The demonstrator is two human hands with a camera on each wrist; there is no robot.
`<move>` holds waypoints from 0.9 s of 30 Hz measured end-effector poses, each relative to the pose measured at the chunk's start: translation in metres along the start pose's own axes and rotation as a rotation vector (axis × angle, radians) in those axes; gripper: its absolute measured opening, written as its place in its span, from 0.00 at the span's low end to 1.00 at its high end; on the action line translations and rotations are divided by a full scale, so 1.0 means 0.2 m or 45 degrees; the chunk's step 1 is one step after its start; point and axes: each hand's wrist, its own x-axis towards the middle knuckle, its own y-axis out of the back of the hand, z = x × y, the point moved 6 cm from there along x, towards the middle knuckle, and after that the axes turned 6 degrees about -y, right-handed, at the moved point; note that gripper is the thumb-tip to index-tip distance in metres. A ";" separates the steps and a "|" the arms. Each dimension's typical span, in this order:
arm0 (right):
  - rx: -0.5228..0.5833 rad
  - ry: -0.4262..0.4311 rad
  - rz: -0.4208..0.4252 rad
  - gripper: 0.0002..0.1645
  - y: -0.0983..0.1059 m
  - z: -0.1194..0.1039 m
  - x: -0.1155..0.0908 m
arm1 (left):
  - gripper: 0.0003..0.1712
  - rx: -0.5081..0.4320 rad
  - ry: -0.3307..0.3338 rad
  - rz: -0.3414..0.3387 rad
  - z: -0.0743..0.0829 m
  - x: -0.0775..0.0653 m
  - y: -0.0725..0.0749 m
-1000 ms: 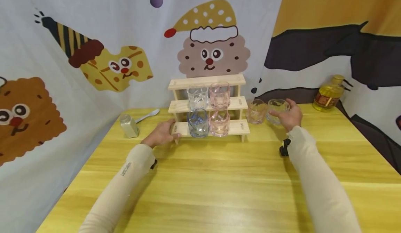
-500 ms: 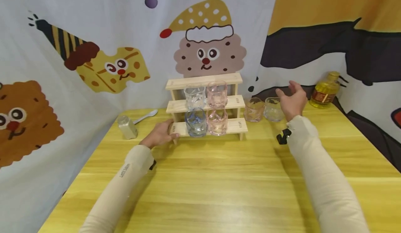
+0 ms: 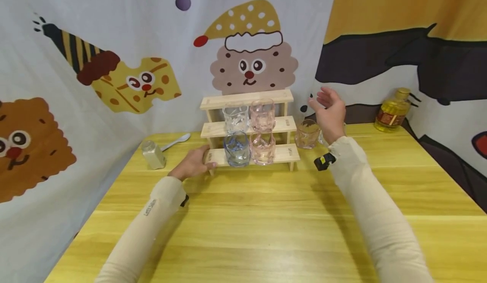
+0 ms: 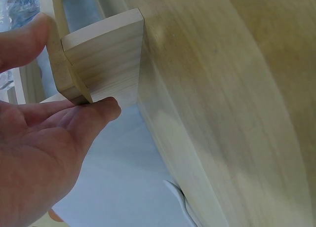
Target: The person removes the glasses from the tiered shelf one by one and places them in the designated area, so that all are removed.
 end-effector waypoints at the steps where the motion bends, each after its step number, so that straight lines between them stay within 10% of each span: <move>1: 0.004 0.003 -0.042 0.36 -0.02 -0.01 -0.01 | 0.44 0.000 0.000 0.004 0.00 0.00 0.00; 14: -0.077 -0.007 -0.585 0.44 -0.37 -0.04 -0.09 | 0.46 0.005 0.007 -0.028 -0.01 0.00 0.00; 27: -0.138 0.044 -0.582 0.54 -0.59 -0.06 -0.07 | 0.46 -0.006 0.005 -0.039 -0.01 0.00 0.00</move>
